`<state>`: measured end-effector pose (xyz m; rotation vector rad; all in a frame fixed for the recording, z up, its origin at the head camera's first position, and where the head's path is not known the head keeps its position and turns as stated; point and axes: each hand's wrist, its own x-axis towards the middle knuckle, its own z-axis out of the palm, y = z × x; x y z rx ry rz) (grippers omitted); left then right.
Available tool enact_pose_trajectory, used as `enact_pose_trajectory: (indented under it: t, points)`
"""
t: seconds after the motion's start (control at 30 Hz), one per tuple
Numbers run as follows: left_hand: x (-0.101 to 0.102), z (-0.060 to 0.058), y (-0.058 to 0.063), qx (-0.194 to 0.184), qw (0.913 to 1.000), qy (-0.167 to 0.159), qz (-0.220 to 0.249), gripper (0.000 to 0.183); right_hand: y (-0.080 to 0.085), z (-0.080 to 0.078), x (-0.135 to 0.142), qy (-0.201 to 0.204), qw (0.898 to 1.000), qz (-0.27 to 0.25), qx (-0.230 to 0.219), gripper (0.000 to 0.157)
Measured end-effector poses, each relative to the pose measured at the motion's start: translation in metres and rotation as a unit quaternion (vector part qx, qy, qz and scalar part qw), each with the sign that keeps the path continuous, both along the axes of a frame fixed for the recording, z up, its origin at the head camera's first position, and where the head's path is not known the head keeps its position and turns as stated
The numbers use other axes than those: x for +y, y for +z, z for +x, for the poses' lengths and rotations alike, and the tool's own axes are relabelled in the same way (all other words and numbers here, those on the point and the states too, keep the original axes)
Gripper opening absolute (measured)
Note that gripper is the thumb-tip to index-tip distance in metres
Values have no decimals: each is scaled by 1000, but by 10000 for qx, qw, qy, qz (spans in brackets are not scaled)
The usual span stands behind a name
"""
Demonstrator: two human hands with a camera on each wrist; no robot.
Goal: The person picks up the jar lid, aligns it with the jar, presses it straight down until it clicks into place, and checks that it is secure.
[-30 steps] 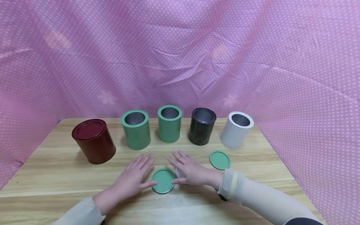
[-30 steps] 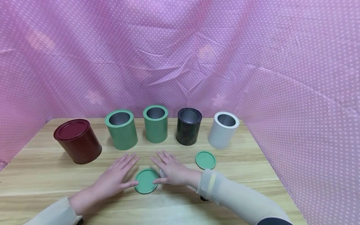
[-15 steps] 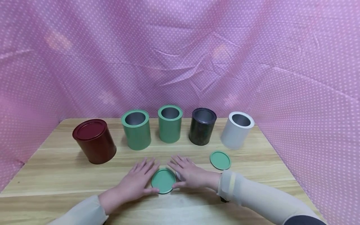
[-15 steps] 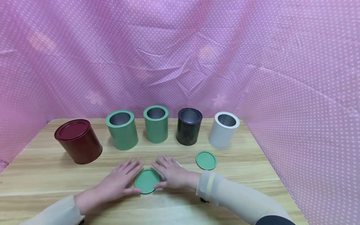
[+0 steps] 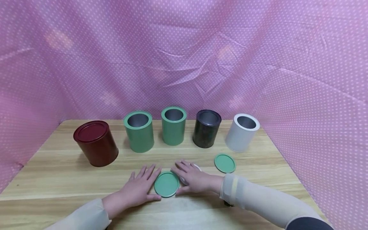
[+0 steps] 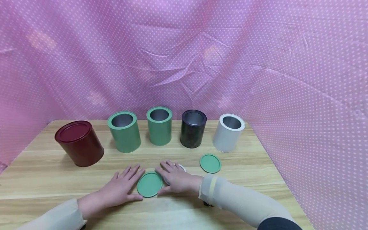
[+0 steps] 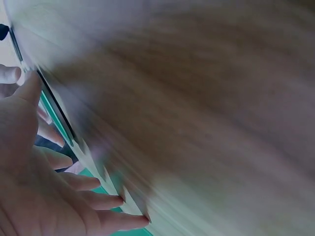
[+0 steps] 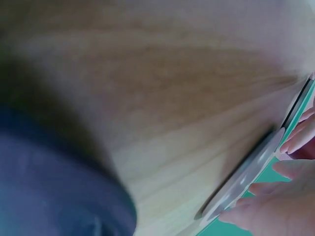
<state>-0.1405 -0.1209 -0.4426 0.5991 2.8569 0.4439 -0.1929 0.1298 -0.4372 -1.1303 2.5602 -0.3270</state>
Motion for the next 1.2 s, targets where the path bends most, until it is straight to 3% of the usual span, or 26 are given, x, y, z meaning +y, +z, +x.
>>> enact_pose_trajectory:
  t: [0.43,1.2]
  points:
    - [1,-1,5,-29,9999,-41,-112,93,1,0,-6,-109,9998,114,142,86]
    - [-1,-6,3,69,9998,-8,-184,86,0,0,-16,-335,9993,93,123,79]
